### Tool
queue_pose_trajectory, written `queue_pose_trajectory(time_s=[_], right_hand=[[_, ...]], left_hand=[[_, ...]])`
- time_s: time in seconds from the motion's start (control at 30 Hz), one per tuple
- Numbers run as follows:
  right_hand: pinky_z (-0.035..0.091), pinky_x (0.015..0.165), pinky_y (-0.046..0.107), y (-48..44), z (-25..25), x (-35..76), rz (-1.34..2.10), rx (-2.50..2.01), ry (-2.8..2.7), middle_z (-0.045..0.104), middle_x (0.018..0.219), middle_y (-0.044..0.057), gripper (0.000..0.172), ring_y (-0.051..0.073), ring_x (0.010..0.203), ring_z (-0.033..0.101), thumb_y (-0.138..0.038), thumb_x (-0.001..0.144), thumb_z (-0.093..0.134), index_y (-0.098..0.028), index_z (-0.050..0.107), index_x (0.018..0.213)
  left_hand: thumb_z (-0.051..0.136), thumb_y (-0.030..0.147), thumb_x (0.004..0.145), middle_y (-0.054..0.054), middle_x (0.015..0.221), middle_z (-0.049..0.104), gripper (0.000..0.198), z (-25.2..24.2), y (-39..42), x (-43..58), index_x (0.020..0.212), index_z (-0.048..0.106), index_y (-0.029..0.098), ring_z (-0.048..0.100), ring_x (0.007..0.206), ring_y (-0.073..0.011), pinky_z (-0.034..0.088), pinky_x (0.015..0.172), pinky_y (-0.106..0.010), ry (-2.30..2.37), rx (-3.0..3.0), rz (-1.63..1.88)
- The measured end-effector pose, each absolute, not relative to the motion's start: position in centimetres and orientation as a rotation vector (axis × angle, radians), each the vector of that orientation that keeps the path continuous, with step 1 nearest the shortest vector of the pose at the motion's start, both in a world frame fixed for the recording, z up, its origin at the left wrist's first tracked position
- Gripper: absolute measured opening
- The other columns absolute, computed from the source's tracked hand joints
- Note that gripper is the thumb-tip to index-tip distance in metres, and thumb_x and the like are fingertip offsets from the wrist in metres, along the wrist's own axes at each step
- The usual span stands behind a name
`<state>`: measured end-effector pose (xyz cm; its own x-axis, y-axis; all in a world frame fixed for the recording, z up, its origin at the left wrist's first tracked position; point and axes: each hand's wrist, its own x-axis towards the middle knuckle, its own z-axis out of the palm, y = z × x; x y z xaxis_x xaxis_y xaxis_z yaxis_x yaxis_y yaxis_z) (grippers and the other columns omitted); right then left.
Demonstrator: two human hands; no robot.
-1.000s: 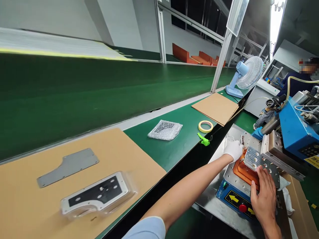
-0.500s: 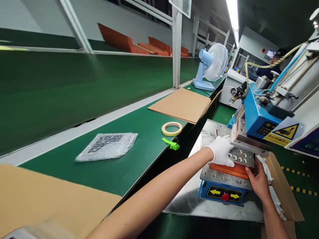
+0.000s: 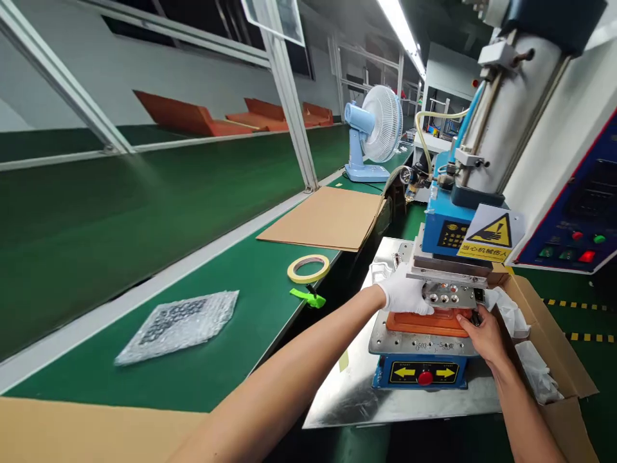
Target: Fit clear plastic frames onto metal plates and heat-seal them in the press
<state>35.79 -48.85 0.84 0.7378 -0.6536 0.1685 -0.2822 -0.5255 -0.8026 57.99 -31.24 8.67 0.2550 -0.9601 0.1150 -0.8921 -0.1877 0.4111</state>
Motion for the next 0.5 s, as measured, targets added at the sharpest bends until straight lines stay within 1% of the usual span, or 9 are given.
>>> queue_pose_trajectory(time_s=[0.07,0.13,0.2,0.23,0.3,0.37,0.43,0.5], right_hand=[[0.062,0.088,0.042,-48.9,0.4,36.0,-0.601,-2.116,0.701,0.084,0.104,0.011,0.049,0.032,0.097,0.079,-0.059,0.086,0.072,-0.019,0.076,0.113],[0.062,0.093,0.046,-49.0,-0.1,35.9,-0.613,-2.102,0.699,0.083,0.11,0.013,0.053,0.033,0.102,0.078,-0.06,0.086,0.072,-0.018,0.075,0.119],[0.058,0.104,0.053,-49.0,-0.3,35.5,-0.669,-2.112,0.704,0.079,0.125,0.017,0.059,0.037,0.117,0.074,-0.059,0.085,0.073,-0.018,0.072,0.128],[0.055,0.111,0.056,-49.0,-0.2,35.2,-0.73,-2.138,0.701,0.074,0.135,0.019,0.063,0.038,0.127,0.07,-0.058,0.086,0.073,-0.017,0.069,0.134],[0.048,0.12,0.058,-48.9,0.3,34.8,-0.883,-2.234,0.634,0.064,0.15,0.02,0.066,0.038,0.143,0.059,-0.056,0.092,0.071,-0.018,0.062,0.144],[0.046,0.124,0.055,-48.7,1.2,34.7,-0.958,-2.36,0.462,0.059,0.156,0.017,0.058,0.033,0.148,0.054,-0.05,0.1,0.065,-0.022,0.057,0.15],[0.045,0.126,0.051,-48.5,2.3,35.3,-0.865,-2.479,0.247,0.061,0.155,0.012,0.051,0.029,0.151,0.051,-0.043,0.104,0.062,-0.027,0.055,0.152],[0.042,0.127,0.052,-48.3,3.3,36.6,-0.704,-2.605,0.125,0.062,0.155,0.01,0.055,0.03,0.153,0.047,-0.038,0.103,0.063,-0.028,0.052,0.156]], left_hand=[[0.08,0.053,0.07,-0.009,0.12,0.078,0.065,8.8,-31.2,57.7,0.126,0.074,0.022,0.069,0.118,-0.0364,0.053,0.108,-0.044,-1.656,2.17,-0.248],[0.08,0.051,0.069,-0.01,0.117,0.077,0.054,9.3,-30.6,57.2,0.115,0.076,0.022,0.068,0.117,-0.0375,0.052,0.108,-0.047,-1.633,2.2,-0.139],[0.08,0.047,0.069,-0.01,0.12,0.075,0.046,9.8,-29.2,56.5,0.108,0.076,0.022,0.067,0.117,-0.0376,0.051,0.108,-0.048,-1.622,2.188,0.009],[0.08,0.045,0.068,-0.01,0.12,0.074,0.046,10.0,-28.1,56.0,0.109,0.075,0.023,0.067,0.115,-0.0368,0.051,0.107,-0.048,-1.61,2.173,0.072],[0.081,0.041,0.067,-0.01,0.117,0.072,0.051,9.9,-25.3,54.8,0.115,0.074,0.024,0.067,0.108,-0.0341,0.053,0.101,-0.047,-1.553,2.163,0.138],[0.08,0.039,0.067,-0.009,0.114,0.07,0.06,9.2,-21.8,53.3,0.124,0.072,0.025,0.067,0.104,-0.0325,0.054,0.097,-0.045,-1.405,2.213,0.139],[0.08,0.039,0.069,-0.01,0.124,0.069,0.07,7.7,-18.1,51.5,0.136,0.068,0.025,0.066,0.113,-0.0343,0.055,0.1,-0.045,-1.152,2.283,0.119],[0.079,0.043,0.071,-0.011,0.136,0.067,0.076,5.8,-14.9,49.4,0.143,0.064,0.023,0.064,0.125,-0.0359,0.054,0.108,-0.046,-0.83,2.312,0.081]])
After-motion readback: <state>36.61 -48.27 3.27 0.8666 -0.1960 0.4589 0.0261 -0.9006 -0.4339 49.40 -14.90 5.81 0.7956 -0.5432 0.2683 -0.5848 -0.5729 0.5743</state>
